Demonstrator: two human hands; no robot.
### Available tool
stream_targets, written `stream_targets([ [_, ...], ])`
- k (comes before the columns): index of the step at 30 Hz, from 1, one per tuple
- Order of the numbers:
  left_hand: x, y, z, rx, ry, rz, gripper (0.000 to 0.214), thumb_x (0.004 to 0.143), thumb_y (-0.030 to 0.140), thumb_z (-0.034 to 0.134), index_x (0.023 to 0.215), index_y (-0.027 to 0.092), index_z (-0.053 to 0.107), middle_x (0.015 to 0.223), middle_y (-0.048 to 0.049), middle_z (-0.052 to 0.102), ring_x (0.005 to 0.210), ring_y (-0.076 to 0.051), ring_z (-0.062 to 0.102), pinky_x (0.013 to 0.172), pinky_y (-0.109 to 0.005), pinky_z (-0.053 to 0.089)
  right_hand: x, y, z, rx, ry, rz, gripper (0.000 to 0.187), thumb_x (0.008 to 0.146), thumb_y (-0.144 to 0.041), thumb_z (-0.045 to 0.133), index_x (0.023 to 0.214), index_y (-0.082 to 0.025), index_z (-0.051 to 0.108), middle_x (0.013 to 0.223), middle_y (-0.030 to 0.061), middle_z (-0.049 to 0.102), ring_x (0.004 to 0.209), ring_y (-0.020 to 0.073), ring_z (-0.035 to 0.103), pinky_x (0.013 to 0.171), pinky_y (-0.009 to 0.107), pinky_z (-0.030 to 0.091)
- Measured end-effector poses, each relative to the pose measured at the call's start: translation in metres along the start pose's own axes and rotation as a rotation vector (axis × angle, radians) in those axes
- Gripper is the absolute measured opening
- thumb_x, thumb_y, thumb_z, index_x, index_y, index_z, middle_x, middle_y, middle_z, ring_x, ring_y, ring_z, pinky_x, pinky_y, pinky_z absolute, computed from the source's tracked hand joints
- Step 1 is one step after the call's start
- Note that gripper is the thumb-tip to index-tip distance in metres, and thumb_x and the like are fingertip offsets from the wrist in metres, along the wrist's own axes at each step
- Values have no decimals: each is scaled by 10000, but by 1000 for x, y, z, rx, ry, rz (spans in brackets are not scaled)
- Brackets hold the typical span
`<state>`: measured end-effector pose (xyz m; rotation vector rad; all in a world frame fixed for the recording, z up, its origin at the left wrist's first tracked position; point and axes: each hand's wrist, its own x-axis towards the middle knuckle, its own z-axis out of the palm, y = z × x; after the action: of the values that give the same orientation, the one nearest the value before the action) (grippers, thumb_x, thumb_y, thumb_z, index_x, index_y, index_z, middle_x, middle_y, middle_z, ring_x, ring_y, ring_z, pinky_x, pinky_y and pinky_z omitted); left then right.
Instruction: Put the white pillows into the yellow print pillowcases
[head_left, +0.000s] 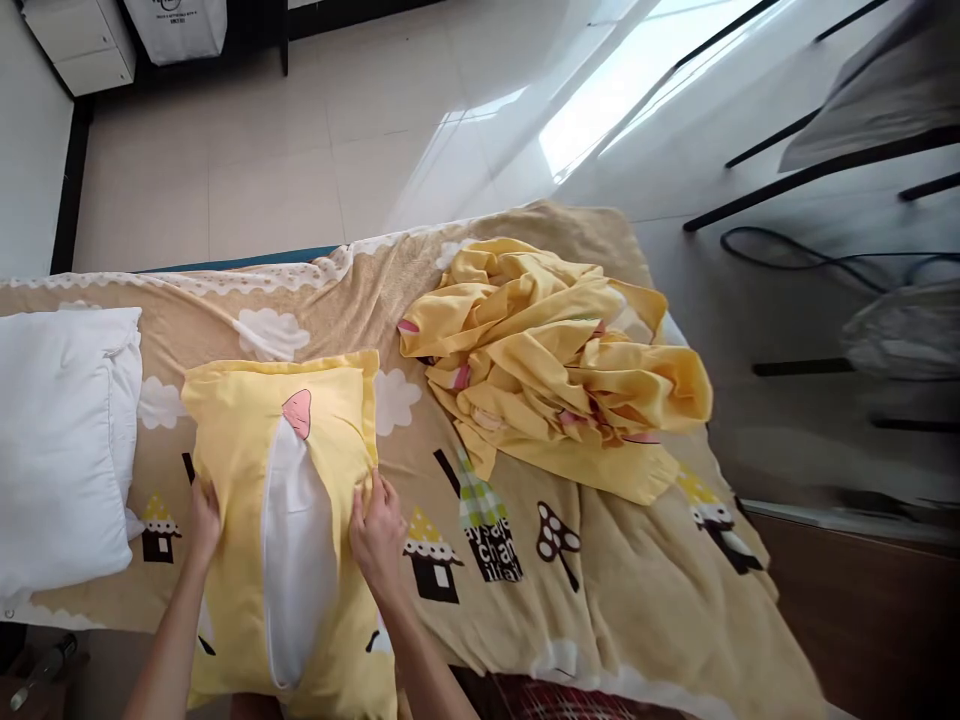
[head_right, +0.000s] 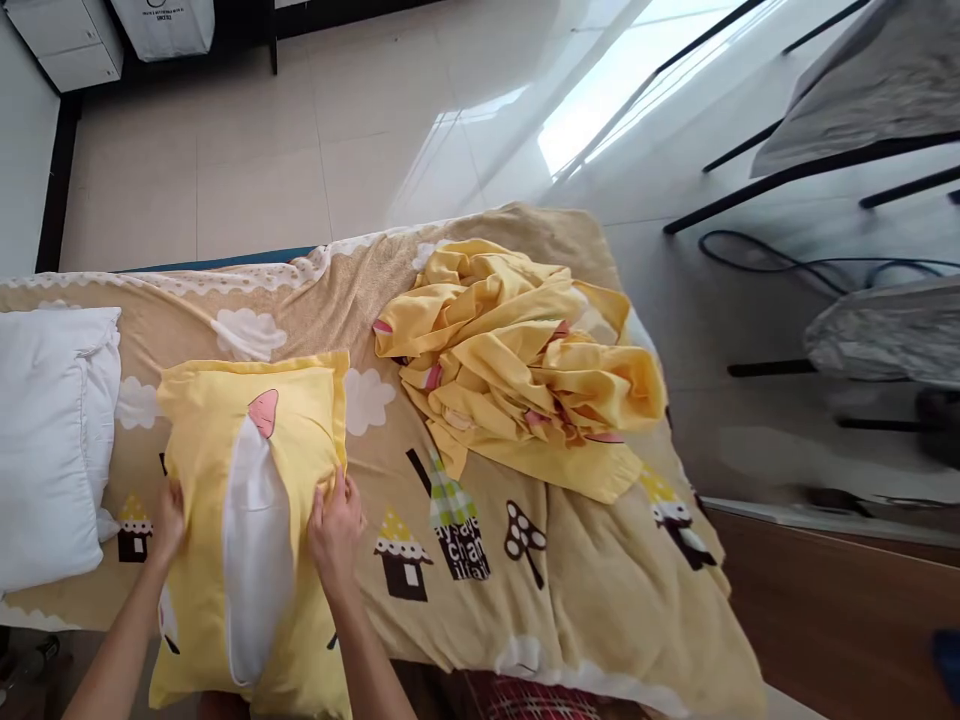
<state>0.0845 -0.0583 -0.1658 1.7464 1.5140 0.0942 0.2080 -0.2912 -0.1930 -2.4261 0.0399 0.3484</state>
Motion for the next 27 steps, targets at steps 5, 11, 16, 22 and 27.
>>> stream_targets([
  [5,-33,10,23,211,-46,525,514,940,433,474,1384,174,468,1474,-170,485,1409,-284,405,1168,-471,332,4,-25,7,-195,-168,-166,483,948,-527,457,1203,-138,587,1095,153,656,1022,281,601,826,374,449],
  [11,-38,50,62,621,-160,863,389,934,387,514,1239,153,574,1085,-158,640,1007,-285,590,888,-429,493,34,-57,-18,-450,-392,-79,188,907,-204,514,744,-188,605,743,53,658,630,156,527,580,292,223],
  [16,-34,55,112,807,-454,932,254,924,198,483,1111,218,654,1093,-110,649,976,-264,588,786,-365,482,-4,-63,-14,-425,-337,-251,235,895,-206,516,662,-196,546,618,15,580,568,132,455,582,301,185],
  [22,-37,41,81,760,-395,953,332,929,150,438,1198,212,621,1145,-101,633,1035,-231,581,896,-358,471,-41,-27,14,-450,-306,-197,53,819,-150,541,830,-203,543,842,41,655,764,180,592,614,267,295],
  [27,-87,-27,22,682,-57,675,349,846,284,573,1159,131,600,1096,-155,630,1064,-295,598,907,-415,486,-72,22,-17,-566,-515,-15,123,892,-205,506,970,-180,598,950,90,697,833,231,665,617,286,343],
])
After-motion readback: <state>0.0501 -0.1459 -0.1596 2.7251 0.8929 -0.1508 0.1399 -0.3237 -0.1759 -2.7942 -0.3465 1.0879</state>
